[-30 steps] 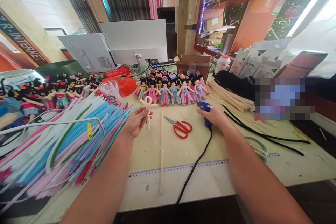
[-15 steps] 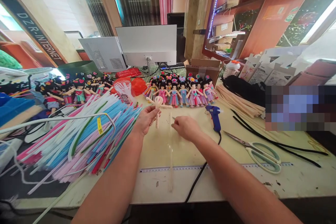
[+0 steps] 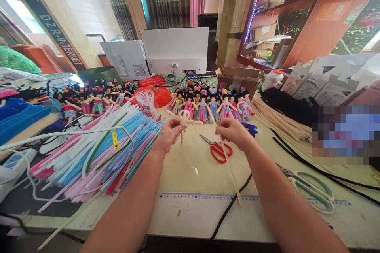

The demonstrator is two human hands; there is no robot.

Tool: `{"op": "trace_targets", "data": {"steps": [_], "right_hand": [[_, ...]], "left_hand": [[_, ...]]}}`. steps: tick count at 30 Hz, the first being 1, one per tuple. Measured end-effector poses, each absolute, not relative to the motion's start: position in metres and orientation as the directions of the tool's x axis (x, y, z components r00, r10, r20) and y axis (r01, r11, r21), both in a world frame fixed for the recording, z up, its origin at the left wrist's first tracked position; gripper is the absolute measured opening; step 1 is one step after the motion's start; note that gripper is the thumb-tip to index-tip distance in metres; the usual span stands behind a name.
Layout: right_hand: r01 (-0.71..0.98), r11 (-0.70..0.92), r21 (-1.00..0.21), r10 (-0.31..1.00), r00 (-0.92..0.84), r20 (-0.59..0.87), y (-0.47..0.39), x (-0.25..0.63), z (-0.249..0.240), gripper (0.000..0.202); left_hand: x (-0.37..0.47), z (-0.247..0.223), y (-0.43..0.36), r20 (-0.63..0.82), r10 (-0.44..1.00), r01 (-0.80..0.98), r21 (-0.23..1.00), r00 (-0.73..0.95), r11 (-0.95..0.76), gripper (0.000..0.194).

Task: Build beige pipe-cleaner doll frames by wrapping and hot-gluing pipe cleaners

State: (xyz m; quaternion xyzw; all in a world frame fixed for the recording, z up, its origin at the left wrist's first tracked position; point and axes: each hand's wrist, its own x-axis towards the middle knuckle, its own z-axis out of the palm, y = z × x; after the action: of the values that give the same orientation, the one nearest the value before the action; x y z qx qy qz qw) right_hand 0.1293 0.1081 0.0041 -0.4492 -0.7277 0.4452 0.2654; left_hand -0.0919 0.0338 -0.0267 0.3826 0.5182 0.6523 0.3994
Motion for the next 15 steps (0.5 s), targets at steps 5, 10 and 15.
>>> {"op": "trace_targets", "data": {"steps": [5, 10, 15], "right_hand": [[0.025, 0.089, -0.996, 0.919, -0.388, 0.073, 0.103, 0.142, -0.001, 0.036], [0.001, 0.147, -0.989, 0.895, -0.425, 0.133, 0.086, 0.133, 0.003, 0.023], [0.117, 0.205, -0.972, 0.872, -0.473, 0.127, 0.077, 0.128, 0.005, 0.032]], "left_hand": [[-0.086, -0.029, 0.033, 0.137, 0.913, 0.051, 0.991, -0.384, -0.127, 0.027], [-0.08, -0.031, 0.029, 0.246, 0.881, 0.355, 0.93, -0.403, -0.097, 0.022], [-0.074, -0.024, 0.023, 0.321, 0.864, 0.535, 0.842, -0.388, -0.073, 0.025]]}}
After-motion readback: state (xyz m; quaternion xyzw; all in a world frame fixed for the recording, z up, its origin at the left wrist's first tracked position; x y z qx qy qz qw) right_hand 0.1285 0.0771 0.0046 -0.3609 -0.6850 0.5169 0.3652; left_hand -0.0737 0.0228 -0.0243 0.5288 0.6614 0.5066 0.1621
